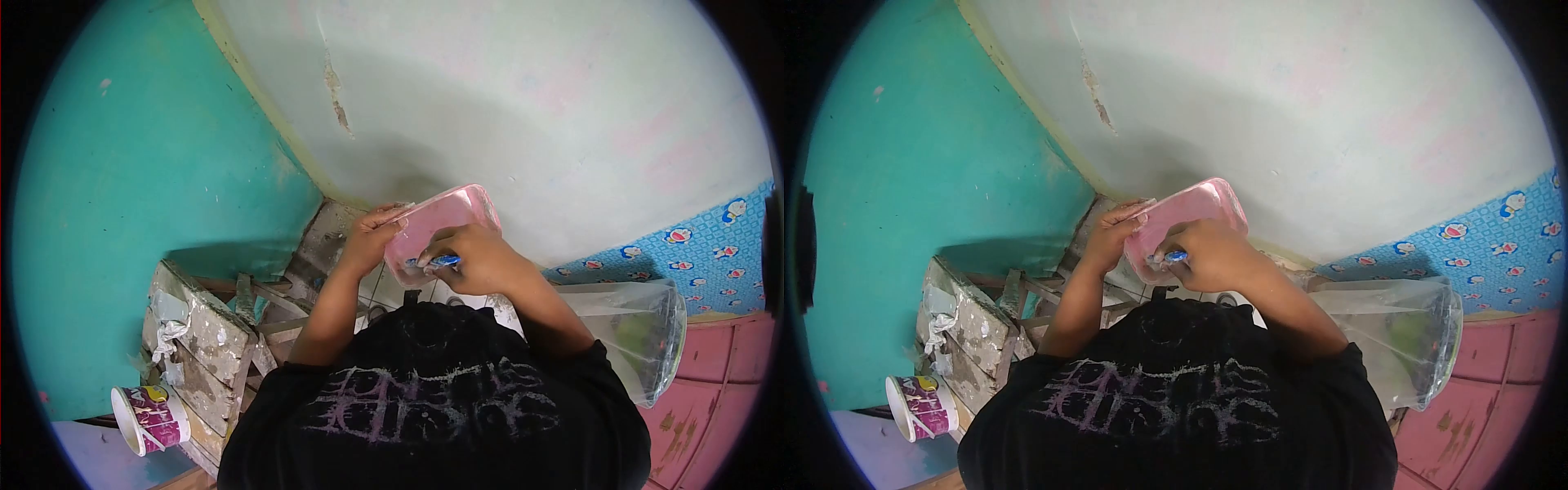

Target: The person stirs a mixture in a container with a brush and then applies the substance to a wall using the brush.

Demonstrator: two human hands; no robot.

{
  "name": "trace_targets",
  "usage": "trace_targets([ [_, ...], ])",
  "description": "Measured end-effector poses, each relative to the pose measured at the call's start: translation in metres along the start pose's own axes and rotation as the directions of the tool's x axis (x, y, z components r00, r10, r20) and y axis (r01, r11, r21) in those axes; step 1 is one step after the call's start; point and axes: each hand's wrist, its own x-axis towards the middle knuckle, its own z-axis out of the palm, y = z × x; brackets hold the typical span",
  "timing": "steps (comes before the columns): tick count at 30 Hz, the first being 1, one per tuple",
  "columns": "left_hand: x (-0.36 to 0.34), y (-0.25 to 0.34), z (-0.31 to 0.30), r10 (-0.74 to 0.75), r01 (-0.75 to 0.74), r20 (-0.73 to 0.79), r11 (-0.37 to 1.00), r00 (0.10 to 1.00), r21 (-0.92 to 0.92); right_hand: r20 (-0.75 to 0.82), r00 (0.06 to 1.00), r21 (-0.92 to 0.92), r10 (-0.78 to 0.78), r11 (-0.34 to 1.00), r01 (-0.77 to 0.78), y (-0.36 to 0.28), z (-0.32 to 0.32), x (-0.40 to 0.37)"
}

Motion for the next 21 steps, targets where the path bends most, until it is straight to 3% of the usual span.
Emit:
trace_targets([
  [6,-0.002,0.003,-0.008,-0.019,0.019,-0.011,1.000,1.000,0.006,-0.031,0.998,0.185,0.063,0.981,-0.056,-0.018,-0.022,0.000],
  [9,-0.002,0.003,-0.009,-0.027,0.027,0.004,1.000,1.000,-0.001,0.033,0.999,0.051,-0.002,0.999,0.000,-0.007,-0.001,0.003],
  [12,-0.001,0.005,-0.008,-0.001,0.001,0.034,1.000,0.999,-0.013,-0.025,0.998,0.002,0.059,0.998,-0.059,-0.003,0.003,0.002],
  [15,0.001,0.005,-0.011,0.051,-0.051,0.047,0.999,0.998,0.005,-0.051,0.990,0.100,0.134,0.987,-0.128,-0.004,-0.023,-0.004],
  [18,0.002,0.013,-0.007,0.045,-0.046,0.045,0.999,0.998,0.001,-0.126,0.981,0.049,0.149,0.988,-0.144,-0.003,-0.040,-0.009],
  [21,0.005,0.015,-0.002,0.037,-0.037,0.053,0.999,0.998,0.002,-0.079,0.989,0.087,0.127,0.989,-0.120,0.004,-0.025,-0.005],
])
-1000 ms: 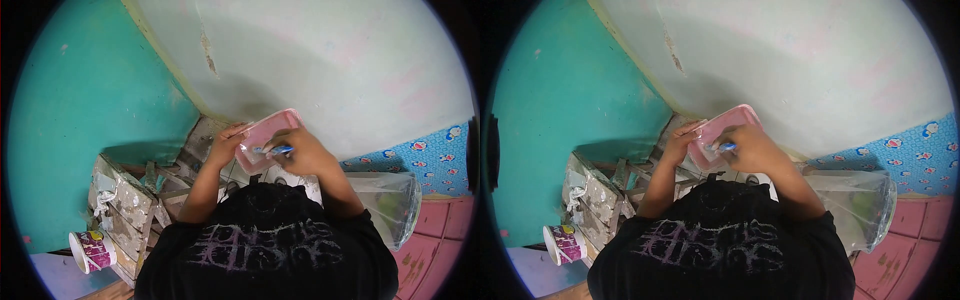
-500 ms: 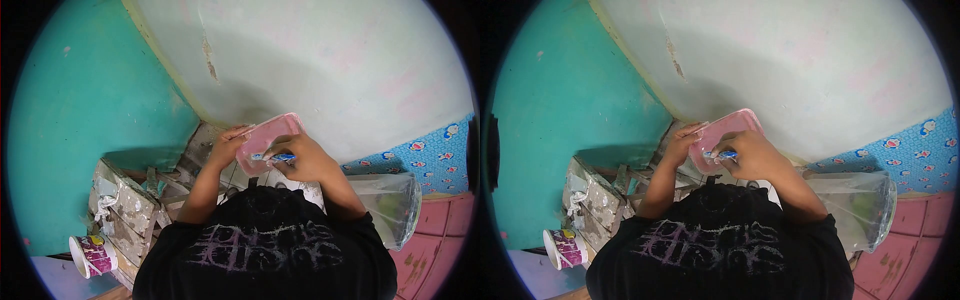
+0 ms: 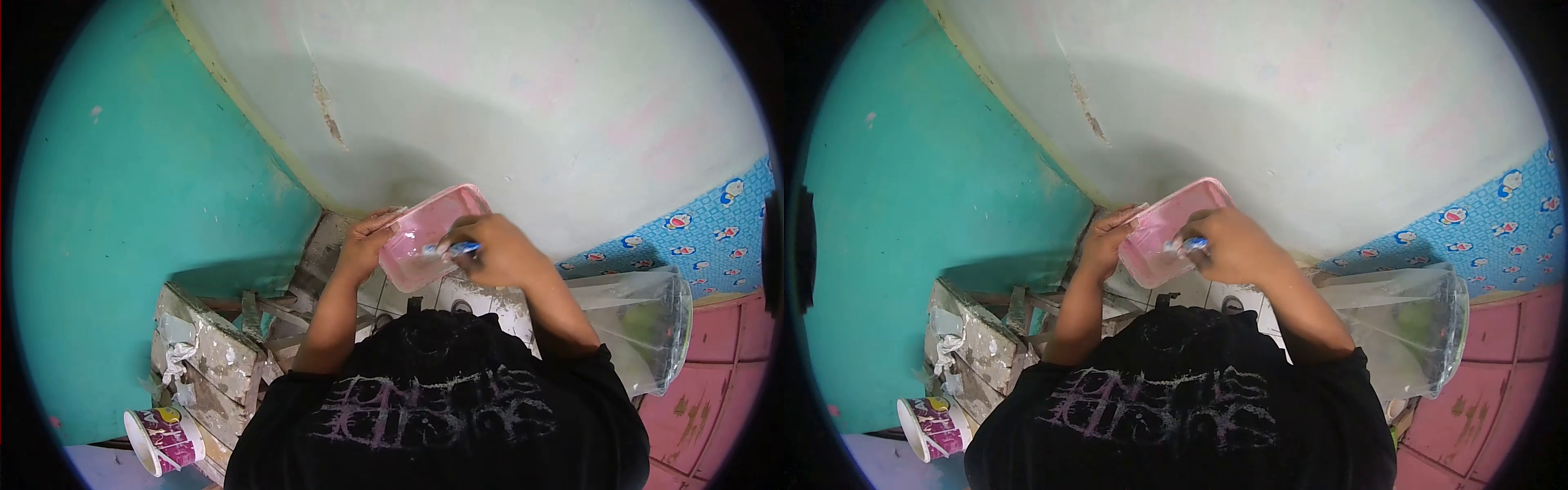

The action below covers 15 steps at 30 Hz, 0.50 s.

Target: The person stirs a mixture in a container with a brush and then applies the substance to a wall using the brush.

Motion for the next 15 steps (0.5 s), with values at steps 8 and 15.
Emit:
trace_targets([
  [8,0.003,-0.001,0.003,-0.027,0.027,-0.015,1.000,1.000,0.014,0.037,0.996,0.186,-0.082,0.980,0.073,0.005,0.009,0.006],
  [15,0.007,-0.003,0.007,-0.057,0.055,-0.043,0.998,0.997,-0.030,-0.014,0.999,0.082,-0.046,0.996,0.047,0.021,-0.009,-0.001],
])
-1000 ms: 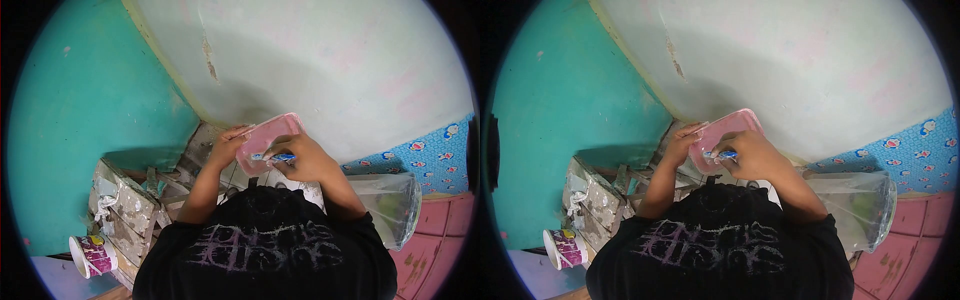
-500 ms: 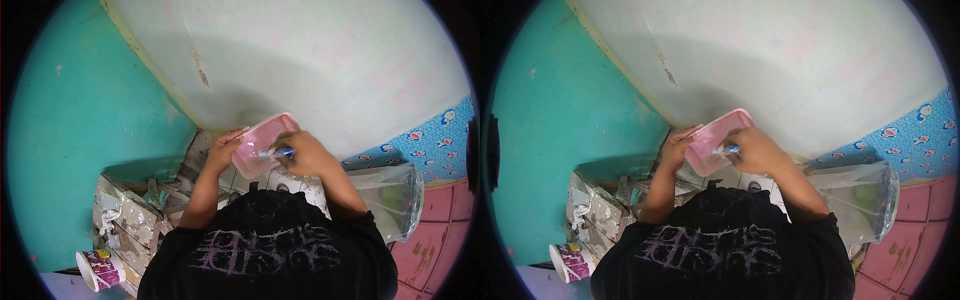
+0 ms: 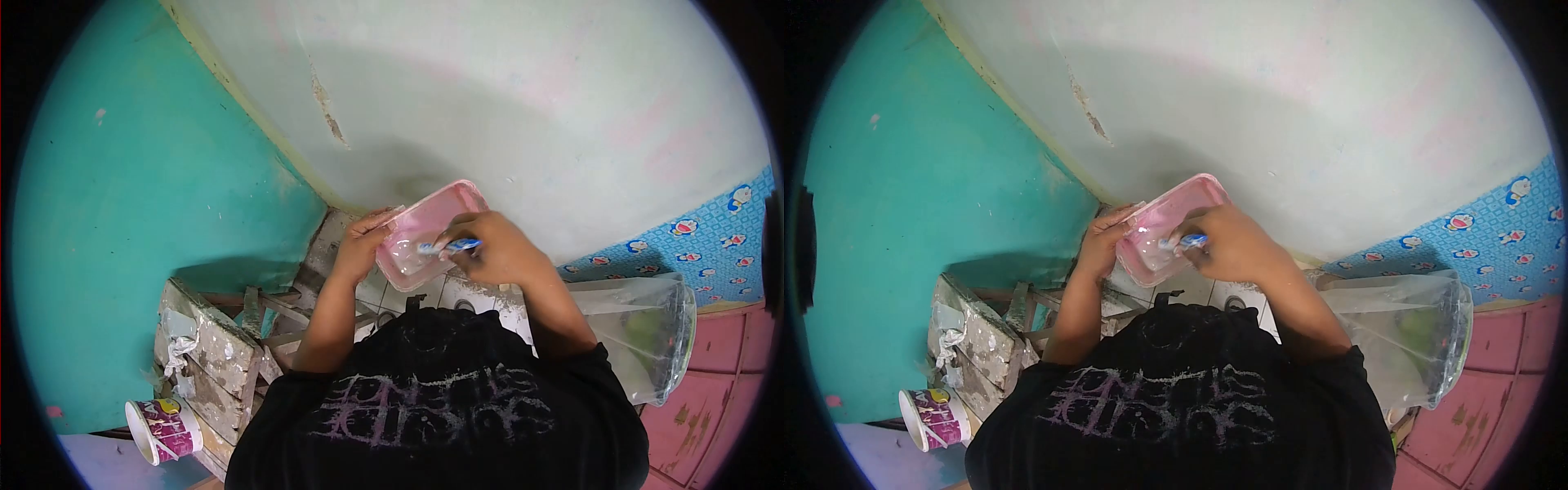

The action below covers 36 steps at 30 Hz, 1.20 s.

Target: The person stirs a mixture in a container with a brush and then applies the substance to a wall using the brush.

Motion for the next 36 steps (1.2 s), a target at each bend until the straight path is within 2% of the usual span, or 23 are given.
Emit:
trace_targets([
  [3,0.001,-0.002,0.003,-0.022,0.021,-0.027,1.000,0.999,-0.020,-0.088,0.996,-0.006,0.030,1.000,-0.030,-0.006,-0.023,-0.008],
  [6,0.002,-0.003,0.008,-0.008,0.009,-0.032,1.000,0.999,0.007,-0.040,0.998,0.004,0.040,0.999,-0.040,0.006,-0.019,-0.009],
  [11,0.005,-0.013,0.015,-0.017,0.017,-0.027,1.000,0.999,0.009,0.054,0.998,-0.047,-0.029,0.998,0.032,0.008,0.003,-0.006],
  [13,0.002,-0.011,0.018,-0.010,0.010,-0.029,1.000,1.000,-0.007,0.050,0.999,0.070,-0.010,0.997,0.006,0.000,0.003,-0.005],
  [19,0.000,-0.010,0.021,-0.017,0.019,-0.051,0.999,0.999,0.044,0.074,0.996,-0.061,-0.046,0.997,0.051,0.009,0.013,-0.008],
  [22,-0.004,-0.010,0.024,0.006,-0.005,-0.061,1.000,0.998,0.010,0.027,1.000,0.008,0.010,1.000,-0.010,0.011,-0.001,-0.013],
  [25,-0.007,-0.008,0.024,0.008,-0.002,-0.069,0.996,0.998,0.084,-0.039,0.996,-0.027,0.080,0.996,-0.081,0.001,-0.023,-0.017],
  [28,-0.008,-0.007,0.025,-0.004,0.006,-0.042,0.999,0.999,0.036,-0.024,0.997,-0.086,0.067,0.994,-0.069,0.011,-0.015,-0.017],
  [31,-0.008,-0.012,0.025,0.017,-0.014,-0.037,0.998,0.999,0.065,0.025,1.000,-0.040,-0.015,0.999,0.016,0.015,0.007,-0.017],
  [32,-0.008,-0.012,0.024,0.005,-0.003,-0.030,0.998,1.000,0.055,0.030,0.998,-0.094,-0.046,0.994,0.049,0.014,0.012,-0.018],
  [35,-0.009,-0.012,0.022,-0.026,0.027,-0.032,0.999,0.999,0.026,0.082,0.996,0.018,0.043,0.999,-0.044,-0.001,0.010,-0.017],
  [36,-0.010,-0.010,0.023,-0.033,0.034,-0.044,0.999,0.998,0.018,0.095,0.995,0.003,0.018,1.000,-0.019,-0.002,0.013,-0.016],
])
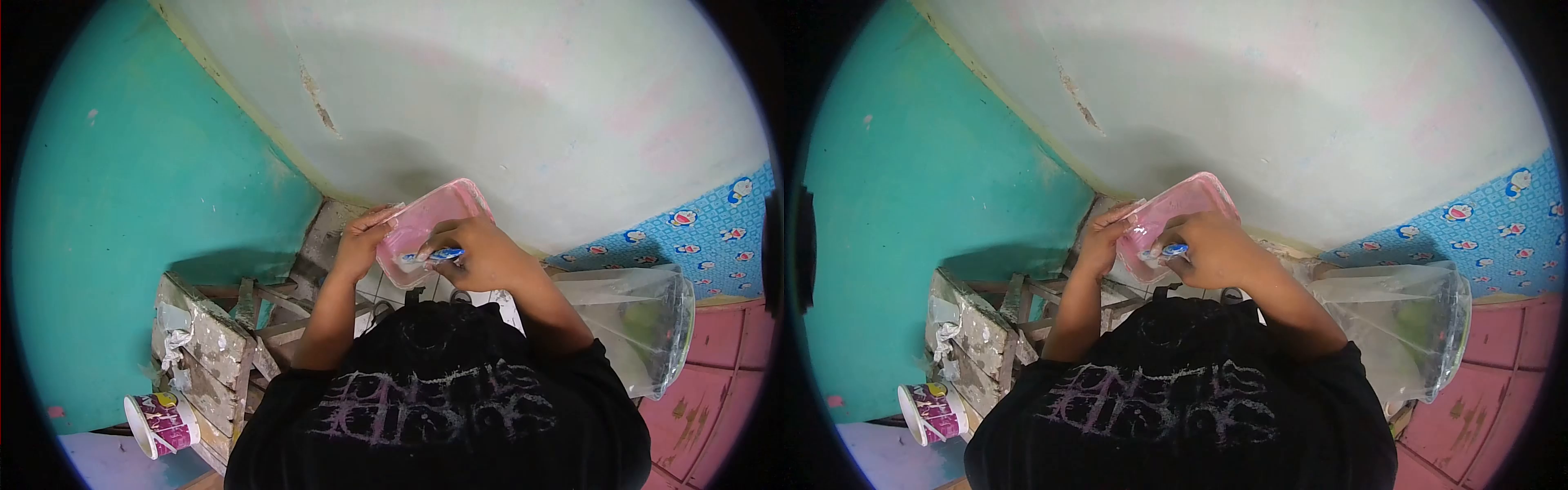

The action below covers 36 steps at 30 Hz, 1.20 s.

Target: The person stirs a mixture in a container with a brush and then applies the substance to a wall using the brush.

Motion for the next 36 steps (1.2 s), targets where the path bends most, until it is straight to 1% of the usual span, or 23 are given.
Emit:
trace_targets([
  [2,0.000,0.001,0.000,0.002,-0.002,0.000,1.000,1.000,0.012,0.021,0.999,-0.040,-0.045,0.998,0.046,-0.001,0.005,0.002],
  [5,0.002,-0.005,-0.003,0.022,-0.023,0.021,0.998,1.000,0.059,0.068,0.997,-0.092,-0.023,0.995,0.029,0.007,0.017,0.007],
  [8,0.002,-0.011,-0.007,0.026,-0.027,0.021,0.997,0.999,0.073,0.024,0.999,-0.174,-0.030,0.984,0.033,0.009,0.011,0.007],
  [11,0.000,-0.007,-0.007,0.025,-0.027,0.027,0.997,0.999,0.069,-0.032,0.999,-0.133,-0.008,0.991,0.004,0.002,-0.004,0.003],
  [14,0.001,-0.005,-0.008,0.004,-0.006,0.030,0.999,1.000,0.053,-0.073,0.987,0.035,0.143,0.989,-0.141,-0.006,-0.022,-0.002],
  [17,0.002,-0.007,-0.010,-0.013,0.012,0.029,0.999,0.999,0.042,-0.150,0.985,-0.047,0.082,0.995,-0.090,0.003,-0.020,-0.002],
  [20,0.003,-0.008,-0.010,-0.007,0.005,0.025,0.998,1.000,0.066,-0.085,0.996,-0.030,-0.019,0.999,0.017,0.019,0.005,-0.001],
  [23,0.004,-0.008,-0.012,-0.012,0.010,0.042,0.998,0.999,0.055,-0.013,0.999,-0.133,-0.049,0.990,0.047,0.006,0.012,0.001],
  [26,0.005,-0.008,-0.014,-0.022,0.022,0.047,1.000,0.999,0.018,-0.028,0.999,0.010,0.019,1.000,-0.018,-0.005,0.008,0.003],
  [29,0.007,-0.008,-0.012,-0.020,0.020,0.041,1.000,0.999,0.011,0.012,0.997,-0.074,-0.075,0.994,0.075,-0.002,0.012,0.006],
  [32,0.007,-0.011,-0.012,-0.004,0.003,0.054,1.000,0.999,0.020,0.059,0.998,-0.107,-0.021,0.994,0.027,0.002,0.026,0.013],
  [35,0.008,-0.016,-0.015,-0.008,0.005,0.051,0.999,0.999,0.050,0.046,0.998,-0.174,0.047,0.984,-0.038,-0.002,0.021,0.017],
  [36,0.008,-0.013,-0.014,-0.015,0.013,0.042,0.999,0.999,0.044,0.016,1.000,-0.157,0.022,0.987,-0.019,-0.001,0.020,0.017],
])
